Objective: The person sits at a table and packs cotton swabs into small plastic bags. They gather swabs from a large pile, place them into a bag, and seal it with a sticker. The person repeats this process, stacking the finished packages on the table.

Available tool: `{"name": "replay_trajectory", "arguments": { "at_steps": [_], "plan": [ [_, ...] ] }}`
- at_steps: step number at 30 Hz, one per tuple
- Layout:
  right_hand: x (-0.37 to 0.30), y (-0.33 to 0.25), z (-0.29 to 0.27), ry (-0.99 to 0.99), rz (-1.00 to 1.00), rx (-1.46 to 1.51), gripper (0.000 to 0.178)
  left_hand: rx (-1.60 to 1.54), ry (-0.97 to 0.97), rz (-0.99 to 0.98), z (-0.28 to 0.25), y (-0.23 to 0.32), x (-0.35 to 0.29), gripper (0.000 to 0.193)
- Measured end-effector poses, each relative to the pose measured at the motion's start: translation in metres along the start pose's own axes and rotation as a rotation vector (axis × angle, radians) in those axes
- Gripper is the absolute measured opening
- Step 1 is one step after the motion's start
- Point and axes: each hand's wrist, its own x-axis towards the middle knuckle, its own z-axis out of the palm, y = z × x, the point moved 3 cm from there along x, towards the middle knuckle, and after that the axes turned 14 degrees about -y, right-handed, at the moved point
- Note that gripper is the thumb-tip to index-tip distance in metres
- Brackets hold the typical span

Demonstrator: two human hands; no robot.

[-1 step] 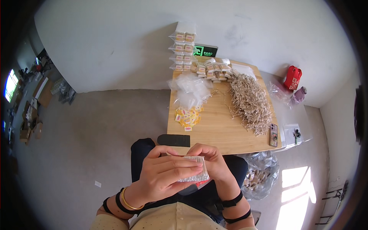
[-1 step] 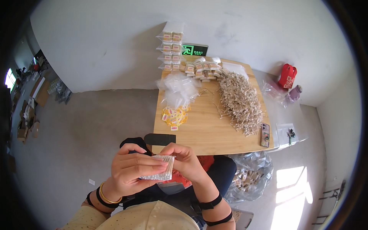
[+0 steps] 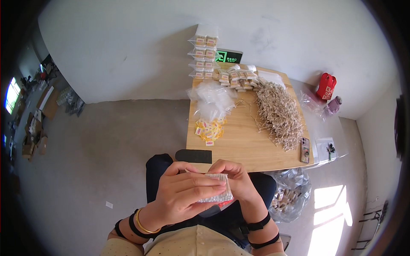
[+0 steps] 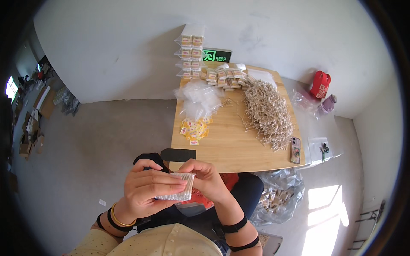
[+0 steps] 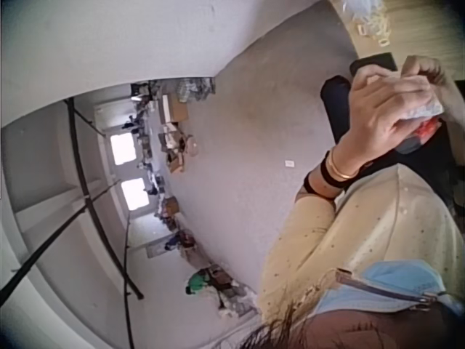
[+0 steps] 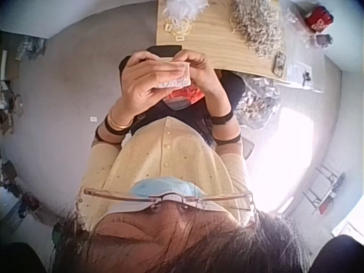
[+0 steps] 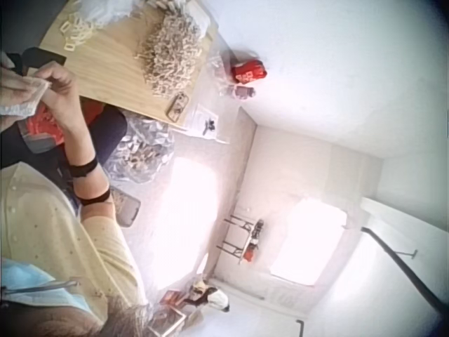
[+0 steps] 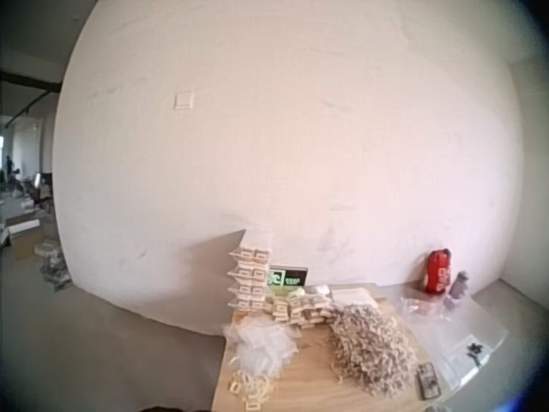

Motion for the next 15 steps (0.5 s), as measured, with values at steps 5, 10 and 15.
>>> {"name": "replay_trajectory", "arguments": {
  "at_steps": [5, 10, 15],
  "plan": [
    [-0.0012, 0.0022, -0.0003, -0.014, -0.013, 0.008, 0.01, -0.049, 0.02, -0.04, 0.0015, -0.0009, 0.0009, 0.031],
    [-0.0012, 0.0003, 0.0011, -0.029, -0.015, -0.013, 0.009, -0.069, 0.054, -0.037, 0.0053, 0.0002, 0.0042, 0.033],
    [-0.0015, 0.0031, 0.0012, -0.036, 0.007, 0.008, 0.01, 0.05, 0.052, 0.003, 0.0027, 0.0005, 0.0051, 0.035]
  ]
}}
